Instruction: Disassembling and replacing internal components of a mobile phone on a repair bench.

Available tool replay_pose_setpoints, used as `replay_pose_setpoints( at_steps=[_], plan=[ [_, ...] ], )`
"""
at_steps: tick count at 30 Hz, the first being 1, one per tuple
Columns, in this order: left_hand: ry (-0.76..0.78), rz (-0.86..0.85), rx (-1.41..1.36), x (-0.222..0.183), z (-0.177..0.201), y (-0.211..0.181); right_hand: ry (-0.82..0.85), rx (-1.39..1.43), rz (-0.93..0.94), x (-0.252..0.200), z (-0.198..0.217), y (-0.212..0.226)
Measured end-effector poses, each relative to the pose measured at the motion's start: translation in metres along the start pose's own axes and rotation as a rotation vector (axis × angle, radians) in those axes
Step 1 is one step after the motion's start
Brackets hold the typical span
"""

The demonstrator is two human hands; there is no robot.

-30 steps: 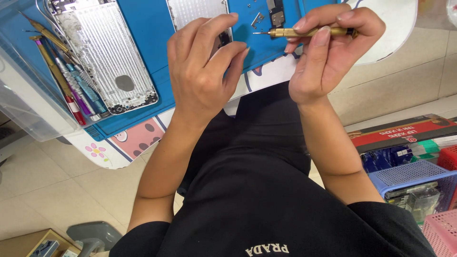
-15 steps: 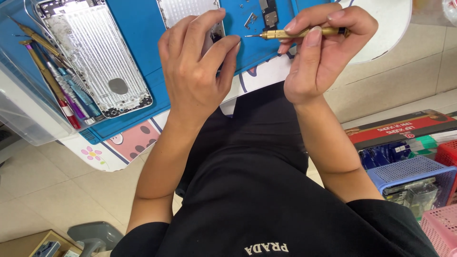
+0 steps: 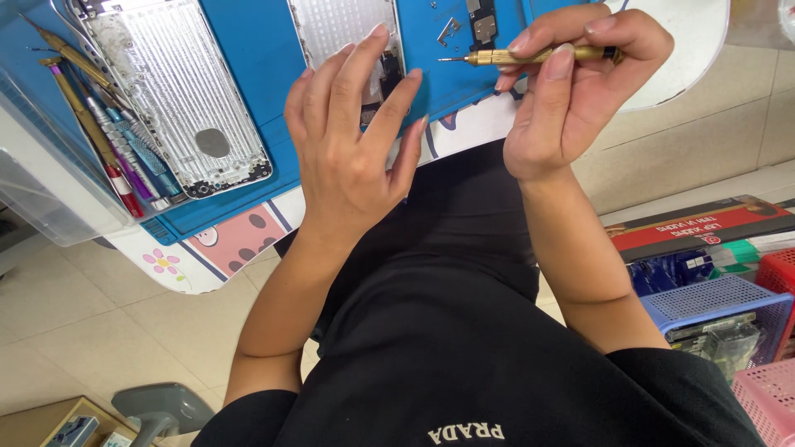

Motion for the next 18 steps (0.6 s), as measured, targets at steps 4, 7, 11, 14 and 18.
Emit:
replay_pose_setpoints(
  at_steps=[4,7,11,14,18],
  plan=[
    [-0.027,0.019,0.03,0.007,0.0,0.002,0.001,0.008,-0.015,-0.001,-0.001,0.001],
    [-0.04,0.017,0.09,-0.006,-0.003,0.012,-0.002,0.016,0.001,-0.001,0.0,0.001],
    [-0.042,0.017,0.063,-0.008,-0.003,0.016,0.008,0.008,-0.016,-0.001,0.0,0.0],
    [-0.047,0.004,0.075,-0.008,-0.005,0.011,0.014,0.014,0.026,0.0,-0.002,-0.001],
    [-0.011,0.033,0.043,-0.002,-0.007,0.004,-0.002,0.001,-0.009,-0.001,0.0,-0.002]
  ],
)
Point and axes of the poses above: each hand's wrist, its own x-axis towards the middle knuckle, its own z-axis out of the back of the hand, y = z × x, the point moved 1 cm from there along x, towards the middle knuckle, and after that the axes turned 11 degrees about -x, right-handed, at the moved point
